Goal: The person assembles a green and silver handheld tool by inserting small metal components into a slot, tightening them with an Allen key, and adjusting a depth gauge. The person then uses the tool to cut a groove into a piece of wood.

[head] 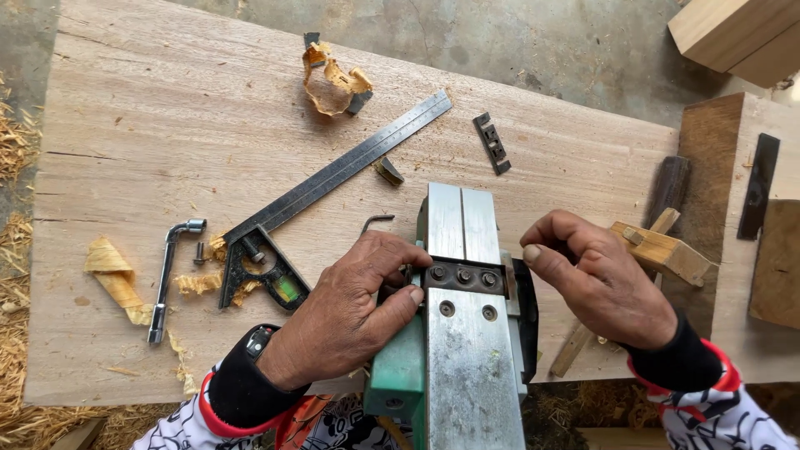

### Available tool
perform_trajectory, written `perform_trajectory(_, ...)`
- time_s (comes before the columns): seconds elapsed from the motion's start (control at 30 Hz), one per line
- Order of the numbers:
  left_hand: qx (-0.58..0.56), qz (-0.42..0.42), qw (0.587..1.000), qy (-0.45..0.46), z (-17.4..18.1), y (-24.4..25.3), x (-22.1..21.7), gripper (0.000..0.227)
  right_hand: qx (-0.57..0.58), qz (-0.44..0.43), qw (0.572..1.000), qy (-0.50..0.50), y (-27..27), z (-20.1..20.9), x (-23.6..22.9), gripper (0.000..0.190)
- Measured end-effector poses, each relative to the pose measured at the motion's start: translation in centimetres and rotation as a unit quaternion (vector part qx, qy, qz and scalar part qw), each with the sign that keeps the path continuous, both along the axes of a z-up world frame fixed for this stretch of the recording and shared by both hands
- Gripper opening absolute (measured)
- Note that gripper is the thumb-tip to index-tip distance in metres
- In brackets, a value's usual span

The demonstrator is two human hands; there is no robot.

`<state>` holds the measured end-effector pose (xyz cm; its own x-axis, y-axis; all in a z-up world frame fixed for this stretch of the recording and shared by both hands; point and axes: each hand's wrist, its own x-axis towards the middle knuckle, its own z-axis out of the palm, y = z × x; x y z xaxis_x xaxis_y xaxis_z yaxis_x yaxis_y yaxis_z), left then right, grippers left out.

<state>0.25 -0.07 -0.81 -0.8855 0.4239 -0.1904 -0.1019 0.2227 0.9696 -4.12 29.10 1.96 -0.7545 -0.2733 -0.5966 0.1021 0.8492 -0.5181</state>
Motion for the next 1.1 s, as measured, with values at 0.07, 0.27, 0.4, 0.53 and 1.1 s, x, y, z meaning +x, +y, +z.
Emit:
perform_trajectory(0.07,0.023,0.015,0.999,-0.042,-0.4,0.0,0.2,0.032,-0.148,-0.149,0.977,-0.035,2.7,-3.3,2.2,0.019)
perform_trajectory(0.27,0.043,0.036,0.997,-0.061,-0.3,0.6,0.4,0.034,-0.213,-0.276,0.936,-0.055,1.8,-3.8,4.6,0.023)
perform_trajectory(0.4,0.045,0.051,0.996,-0.063,-0.4,0.8,0.6,0.034,-0.195,-0.278,0.939,-0.046,1.7,-3.3,4.5,0.024)
perform_trajectory(0.53,0.042,0.06,0.994,-0.078,-0.6,0.9,0.7,0.035,-0.211,-0.292,0.93,-0.076,1.8,-3.1,4.4,0.031)
perform_trajectory(1.1,0.01,0.081,0.995,0.061,0.3,0.6,0.7,0.019,-0.212,-0.309,0.921,-0.103,1.6,-2.8,4.3,0.04)
